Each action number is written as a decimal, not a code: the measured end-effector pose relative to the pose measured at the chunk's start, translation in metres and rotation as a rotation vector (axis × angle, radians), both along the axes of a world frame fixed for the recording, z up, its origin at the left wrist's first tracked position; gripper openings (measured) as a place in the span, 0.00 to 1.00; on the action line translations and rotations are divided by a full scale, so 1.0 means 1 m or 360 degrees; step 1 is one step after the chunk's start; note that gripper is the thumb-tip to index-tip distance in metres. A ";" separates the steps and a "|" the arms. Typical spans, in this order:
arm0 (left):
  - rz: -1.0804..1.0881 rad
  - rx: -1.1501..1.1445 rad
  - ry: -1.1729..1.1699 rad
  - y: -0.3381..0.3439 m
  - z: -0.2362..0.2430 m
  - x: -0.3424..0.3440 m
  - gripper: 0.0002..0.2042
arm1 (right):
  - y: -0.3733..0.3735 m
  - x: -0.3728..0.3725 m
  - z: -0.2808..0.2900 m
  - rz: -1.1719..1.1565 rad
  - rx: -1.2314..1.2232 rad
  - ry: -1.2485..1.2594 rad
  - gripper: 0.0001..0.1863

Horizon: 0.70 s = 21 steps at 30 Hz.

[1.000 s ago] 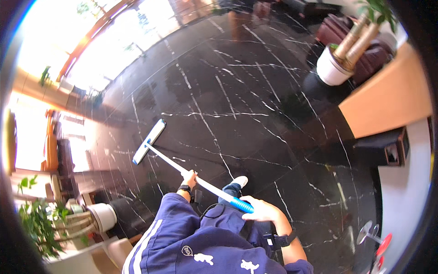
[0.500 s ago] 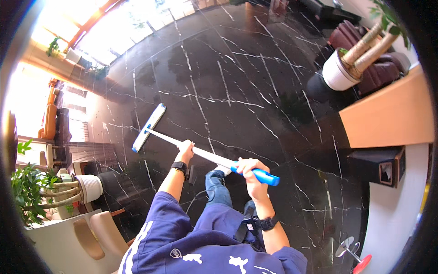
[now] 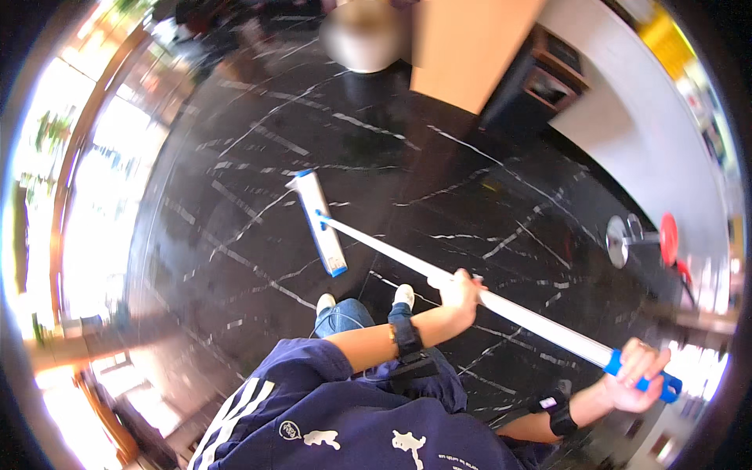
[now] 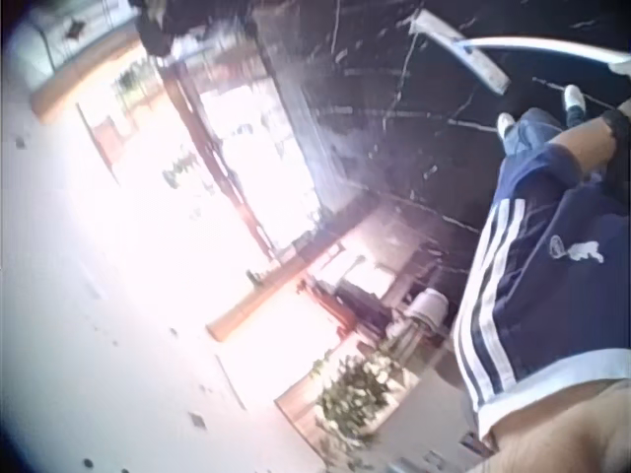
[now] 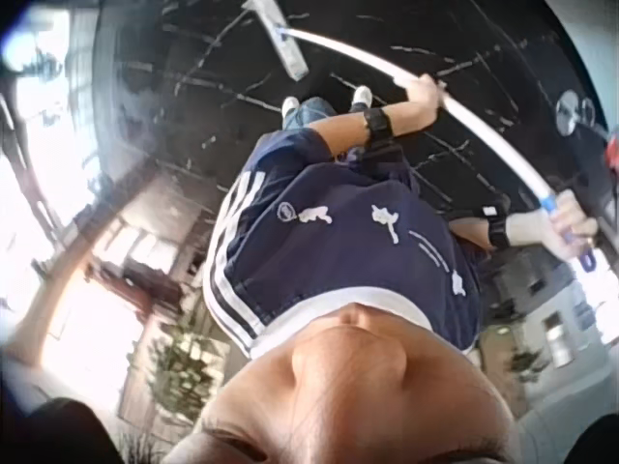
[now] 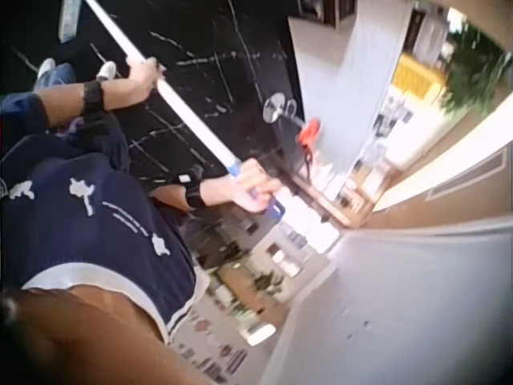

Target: Mopping the polished floor in a lobby area with people resting on couches.

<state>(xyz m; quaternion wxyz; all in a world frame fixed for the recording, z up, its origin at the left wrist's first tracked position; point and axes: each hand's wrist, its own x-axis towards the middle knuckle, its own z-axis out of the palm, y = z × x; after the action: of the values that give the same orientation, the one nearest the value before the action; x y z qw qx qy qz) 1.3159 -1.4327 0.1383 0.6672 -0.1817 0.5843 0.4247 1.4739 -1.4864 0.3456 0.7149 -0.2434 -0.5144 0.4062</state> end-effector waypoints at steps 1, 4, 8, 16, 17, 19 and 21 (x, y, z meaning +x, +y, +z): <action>-0.0102 0.0028 -0.0024 -0.007 -0.003 0.031 0.11 | -0.025 0.024 0.008 -0.0105 -0.0028 -0.0008 0.09; -0.0706 0.0247 -0.0080 -0.033 -0.003 0.111 0.12 | -0.102 0.058 0.027 -0.0616 -0.0034 0.0066 0.08; -0.1037 0.0361 -0.0382 -0.062 0.015 0.179 0.33 | -0.160 0.054 0.049 -0.1456 -0.0106 -0.0064 0.07; -0.1044 0.0310 -0.0815 -0.034 0.027 0.150 0.13 | -0.132 0.002 0.055 -0.1385 0.0021 -0.0238 0.08; -0.1010 0.0318 -0.0833 -0.030 0.030 0.142 0.10 | -0.129 -0.004 0.056 -0.1435 0.0024 -0.0240 0.08; -0.1071 0.0338 -0.0886 -0.020 0.033 0.129 0.06 | -0.121 -0.019 0.057 -0.1389 0.0130 -0.0357 0.09; -0.1134 0.0333 -0.0962 -0.008 0.017 0.117 0.05 | -0.112 -0.026 0.053 -0.1491 0.0143 -0.0415 0.11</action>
<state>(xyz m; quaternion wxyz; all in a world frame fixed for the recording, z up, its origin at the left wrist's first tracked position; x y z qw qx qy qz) 1.4328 -1.4407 0.1555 0.9260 -0.0173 0.3441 0.1543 1.4484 -1.5980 0.3988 0.7602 -0.4666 -0.4519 -0.0158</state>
